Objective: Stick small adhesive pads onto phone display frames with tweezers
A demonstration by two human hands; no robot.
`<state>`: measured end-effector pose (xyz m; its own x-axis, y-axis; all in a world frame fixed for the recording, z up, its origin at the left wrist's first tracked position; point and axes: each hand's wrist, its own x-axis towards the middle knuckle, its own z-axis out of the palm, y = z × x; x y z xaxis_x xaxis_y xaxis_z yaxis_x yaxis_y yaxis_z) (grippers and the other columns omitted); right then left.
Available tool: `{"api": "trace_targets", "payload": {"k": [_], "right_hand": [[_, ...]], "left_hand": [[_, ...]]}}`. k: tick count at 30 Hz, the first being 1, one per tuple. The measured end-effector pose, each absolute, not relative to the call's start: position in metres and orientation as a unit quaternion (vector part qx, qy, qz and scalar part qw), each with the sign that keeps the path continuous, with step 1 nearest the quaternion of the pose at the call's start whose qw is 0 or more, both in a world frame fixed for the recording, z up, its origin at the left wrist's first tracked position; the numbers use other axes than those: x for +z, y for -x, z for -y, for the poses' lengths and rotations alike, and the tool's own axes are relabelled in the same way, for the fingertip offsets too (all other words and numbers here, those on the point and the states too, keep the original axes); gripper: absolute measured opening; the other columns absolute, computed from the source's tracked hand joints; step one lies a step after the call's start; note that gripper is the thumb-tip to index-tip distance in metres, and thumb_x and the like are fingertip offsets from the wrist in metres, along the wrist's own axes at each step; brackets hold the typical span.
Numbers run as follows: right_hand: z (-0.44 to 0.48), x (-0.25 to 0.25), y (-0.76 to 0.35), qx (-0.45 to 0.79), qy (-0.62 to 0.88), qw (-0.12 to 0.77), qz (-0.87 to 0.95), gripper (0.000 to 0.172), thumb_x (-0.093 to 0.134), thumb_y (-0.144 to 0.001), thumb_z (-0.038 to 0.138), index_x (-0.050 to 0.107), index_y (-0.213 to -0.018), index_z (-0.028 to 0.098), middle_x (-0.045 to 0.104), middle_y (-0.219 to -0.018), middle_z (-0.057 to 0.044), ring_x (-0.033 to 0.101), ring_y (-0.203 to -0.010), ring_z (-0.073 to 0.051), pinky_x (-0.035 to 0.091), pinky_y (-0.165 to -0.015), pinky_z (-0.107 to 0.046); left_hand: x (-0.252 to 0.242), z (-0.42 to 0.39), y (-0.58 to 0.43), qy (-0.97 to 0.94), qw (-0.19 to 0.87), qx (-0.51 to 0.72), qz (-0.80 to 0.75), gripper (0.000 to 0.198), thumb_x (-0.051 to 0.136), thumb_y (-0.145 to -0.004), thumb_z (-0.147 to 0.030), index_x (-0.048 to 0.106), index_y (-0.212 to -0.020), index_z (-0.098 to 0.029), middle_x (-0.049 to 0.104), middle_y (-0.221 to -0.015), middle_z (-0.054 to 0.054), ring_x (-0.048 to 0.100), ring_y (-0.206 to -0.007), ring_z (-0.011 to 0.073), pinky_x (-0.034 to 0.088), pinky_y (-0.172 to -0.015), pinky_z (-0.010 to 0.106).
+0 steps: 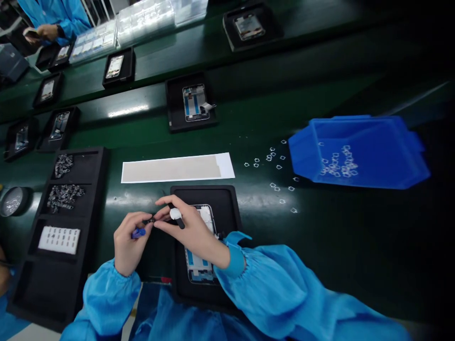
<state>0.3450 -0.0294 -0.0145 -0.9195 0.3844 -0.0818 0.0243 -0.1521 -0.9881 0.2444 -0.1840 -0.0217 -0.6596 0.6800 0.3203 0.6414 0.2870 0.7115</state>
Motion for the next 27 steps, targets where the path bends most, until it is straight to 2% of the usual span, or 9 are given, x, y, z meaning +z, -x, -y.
{"api": "trace_targets", "payload": {"k": [8, 13, 17, 20, 22, 25, 27], "right_hand": [[0.029, -0.021, -0.348, 0.785, 0.178, 0.121, 0.581, 0.028, 0.069, -0.082, 0.026, 0.058, -0.108, 0.025, 0.072, -0.090, -0.001, 0.070, -0.083, -0.017, 0.055, -0.083, -0.033], [0.022, -0.020, -0.357, 0.816, 0.208, 0.120, 0.526, 0.034, 0.072, -0.079, 0.029, 0.057, -0.109, 0.025, 0.069, -0.090, -0.001, 0.071, -0.084, -0.017, 0.055, -0.082, -0.033], [0.017, -0.016, -0.363, 0.831, 0.194, 0.120, 0.508, 0.036, 0.072, -0.079, 0.029, 0.055, -0.110, 0.025, 0.067, -0.091, 0.000, 0.072, -0.087, -0.017, 0.056, -0.085, -0.033], [0.016, -0.016, -0.366, 0.829, 0.183, 0.119, 0.515, 0.035, 0.070, -0.082, 0.028, 0.054, -0.112, 0.025, 0.068, -0.091, 0.000, 0.072, -0.088, -0.018, 0.056, -0.085, -0.034], [0.016, -0.017, -0.368, 0.798, 0.174, 0.133, 0.562, 0.034, 0.067, -0.084, 0.026, 0.052, -0.115, 0.025, 0.068, -0.093, -0.002, 0.071, -0.087, -0.018, 0.057, -0.082, -0.033], [0.017, -0.017, -0.371, 0.681, 0.149, 0.174, 0.695, 0.033, 0.059, -0.088, 0.019, 0.053, -0.120, 0.025, 0.067, -0.095, -0.003, 0.069, -0.087, -0.018, 0.056, -0.081, -0.033], [0.019, -0.017, -0.372, 0.595, 0.124, 0.202, 0.768, 0.035, 0.052, -0.090, 0.014, 0.053, -0.123, 0.025, 0.066, -0.097, -0.005, 0.067, -0.089, -0.018, 0.056, -0.082, -0.033]], "left_hand": [[-0.022, 0.183, -0.243, -0.408, 0.038, 0.429, -0.805, 0.005, 0.066, -0.087, -0.023, 0.067, -0.092, -0.022, 0.066, -0.083, 0.001, 0.060, -0.062, 0.0105, 0.051, -0.063, 0.023], [-0.032, 0.196, -0.212, -0.384, -0.023, 0.307, -0.870, 0.014, 0.061, -0.090, -0.031, 0.070, -0.097, -0.022, 0.070, -0.094, 0.004, 0.068, -0.087, 0.0183, 0.053, -0.081, 0.028], [-0.034, 0.202, -0.195, -0.353, -0.044, 0.226, -0.907, 0.027, 0.062, -0.087, -0.041, 0.071, -0.106, -0.024, 0.068, -0.105, 0.006, 0.068, -0.083, 0.0199, 0.053, -0.073, 0.029], [-0.023, 0.200, -0.203, -0.335, -0.085, 0.286, -0.894, 0.032, 0.060, -0.089, -0.045, 0.071, -0.107, -0.022, 0.064, -0.106, 0.007, 0.065, -0.085, 0.0198, 0.053, -0.078, 0.032], [-0.013, 0.195, -0.215, -0.310, -0.127, 0.385, -0.860, 0.037, 0.047, -0.096, -0.046, 0.072, -0.090, -0.020, 0.063, -0.098, 0.007, 0.064, -0.087, 0.0194, 0.053, -0.079, 0.033], [-0.001, 0.184, -0.238, -0.284, -0.148, 0.517, -0.793, 0.063, 0.026, -0.100, -0.057, 0.062, -0.064, -0.020, 0.058, -0.078, 0.005, 0.058, -0.069, 0.0165, 0.049, -0.061, 0.031], [0.002, 0.176, -0.253, -0.301, -0.123, 0.563, -0.760, 0.067, 0.022, -0.098, -0.062, 0.054, -0.057, -0.020, 0.051, -0.065, 0.003, 0.050, -0.055, 0.0142, 0.043, -0.049, 0.029]]}}
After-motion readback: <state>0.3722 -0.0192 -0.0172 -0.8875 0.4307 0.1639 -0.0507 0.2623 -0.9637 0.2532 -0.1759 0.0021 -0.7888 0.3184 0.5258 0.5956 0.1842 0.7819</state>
